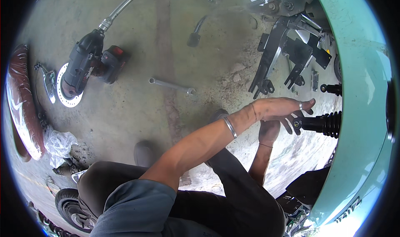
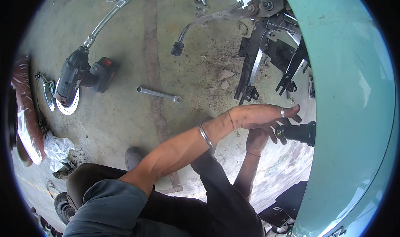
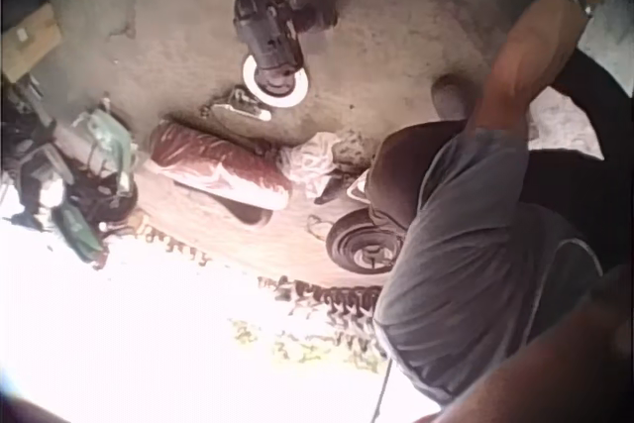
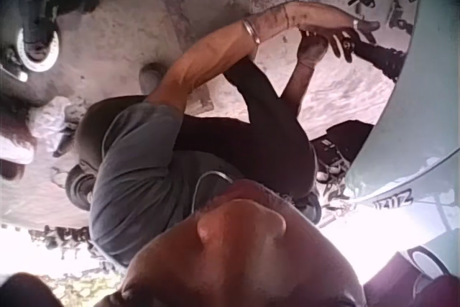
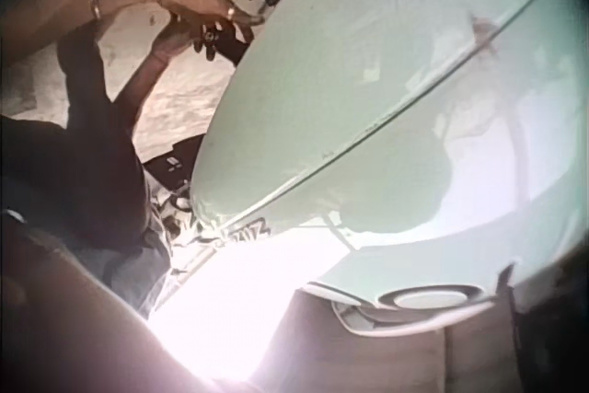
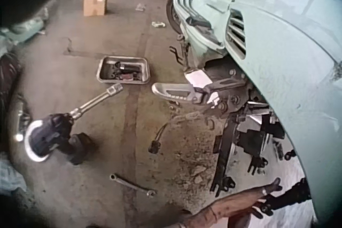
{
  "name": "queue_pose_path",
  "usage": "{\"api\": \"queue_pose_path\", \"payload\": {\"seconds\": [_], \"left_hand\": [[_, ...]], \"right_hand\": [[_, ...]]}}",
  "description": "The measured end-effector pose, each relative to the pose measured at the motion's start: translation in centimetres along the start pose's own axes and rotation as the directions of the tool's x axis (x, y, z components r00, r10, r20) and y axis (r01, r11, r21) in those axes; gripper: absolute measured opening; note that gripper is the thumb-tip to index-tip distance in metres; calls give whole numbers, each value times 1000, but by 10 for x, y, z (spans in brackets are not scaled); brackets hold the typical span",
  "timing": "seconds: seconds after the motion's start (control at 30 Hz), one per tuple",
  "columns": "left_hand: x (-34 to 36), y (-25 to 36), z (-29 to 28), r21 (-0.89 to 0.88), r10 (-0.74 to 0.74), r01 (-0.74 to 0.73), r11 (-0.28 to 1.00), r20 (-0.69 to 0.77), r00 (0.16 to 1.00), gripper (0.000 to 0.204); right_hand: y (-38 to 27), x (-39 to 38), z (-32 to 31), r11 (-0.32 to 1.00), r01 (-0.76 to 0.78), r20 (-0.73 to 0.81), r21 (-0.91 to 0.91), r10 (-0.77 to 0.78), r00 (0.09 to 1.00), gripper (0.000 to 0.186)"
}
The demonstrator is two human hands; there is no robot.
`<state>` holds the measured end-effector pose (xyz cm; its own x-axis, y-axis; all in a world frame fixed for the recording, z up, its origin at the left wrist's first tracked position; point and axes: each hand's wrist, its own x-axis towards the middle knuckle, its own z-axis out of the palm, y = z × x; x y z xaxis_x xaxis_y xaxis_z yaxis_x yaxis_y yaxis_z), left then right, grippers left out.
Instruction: The person prepares and uses an electric impact driver to work on the rear wheel assembly and suspension of an electric scooter. They handle various mechanical components including a brake disc and bolts, and use an open-end wrench to secure hardware while tightening with the power tool.
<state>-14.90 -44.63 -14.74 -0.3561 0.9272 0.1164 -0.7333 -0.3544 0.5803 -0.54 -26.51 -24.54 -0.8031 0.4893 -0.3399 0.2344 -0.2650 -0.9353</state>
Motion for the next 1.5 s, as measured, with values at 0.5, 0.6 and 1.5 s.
{"api": "queue_pose_path", "payload": {"seconds": [0.5, 0.6, 1.5], "left_hand": [[-129, 131, -236, 587, 468, 105, 803, -729, 500, 34], [-119, 161, -320, 759, 732, 582, 291, -568, 375, 32], [-62, 158, -381, 660, 762, 726, 194, -568, 312, 30]], "right_hand": [[-17, -4, 68, 964, -103, -66, -246, 89, 994, 39], [-5, -8, 62, 939, -162, -54, -302, 153, 987, 37], [2, -26, 43, 816, -313, -109, -485, 299, 948, 36]]}}
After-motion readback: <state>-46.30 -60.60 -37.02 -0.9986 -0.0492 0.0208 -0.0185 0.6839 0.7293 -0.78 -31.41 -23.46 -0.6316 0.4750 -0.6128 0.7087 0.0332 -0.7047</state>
